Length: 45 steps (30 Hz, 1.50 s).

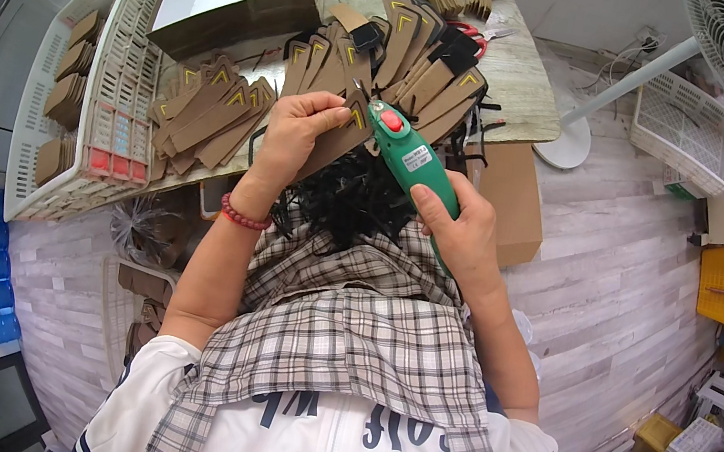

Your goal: The person uses a hot glue gun to apply glue to small rectangular cardboard pieces and attaches them to black fabric strips. They handle each piece one at a time, applying glue and pressing it onto the fabric, then placing the finished items on the table.

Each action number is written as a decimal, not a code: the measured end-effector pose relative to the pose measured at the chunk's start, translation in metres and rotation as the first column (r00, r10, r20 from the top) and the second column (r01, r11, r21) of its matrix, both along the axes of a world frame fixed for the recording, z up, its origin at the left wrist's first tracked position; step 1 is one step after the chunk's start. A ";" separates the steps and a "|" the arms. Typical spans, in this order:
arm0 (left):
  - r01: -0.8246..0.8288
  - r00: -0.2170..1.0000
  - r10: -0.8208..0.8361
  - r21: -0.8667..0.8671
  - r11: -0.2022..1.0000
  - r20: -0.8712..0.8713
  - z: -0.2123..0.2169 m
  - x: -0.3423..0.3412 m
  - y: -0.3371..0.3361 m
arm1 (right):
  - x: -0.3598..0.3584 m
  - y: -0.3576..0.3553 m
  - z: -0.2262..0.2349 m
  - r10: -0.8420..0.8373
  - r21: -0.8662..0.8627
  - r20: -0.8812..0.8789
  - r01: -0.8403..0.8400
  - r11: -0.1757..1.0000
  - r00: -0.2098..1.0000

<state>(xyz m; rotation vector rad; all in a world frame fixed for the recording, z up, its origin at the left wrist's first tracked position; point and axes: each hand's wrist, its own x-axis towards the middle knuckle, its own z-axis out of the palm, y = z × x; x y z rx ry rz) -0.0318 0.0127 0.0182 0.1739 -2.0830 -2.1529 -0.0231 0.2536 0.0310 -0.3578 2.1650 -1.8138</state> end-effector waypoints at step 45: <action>-0.166 0.986 0.162 0.339 0.926 0.040 -0.029 0.014 -0.004 | 0.013 0.005 -0.006 0.038 0.189 0.021 -0.042 0.981 0.999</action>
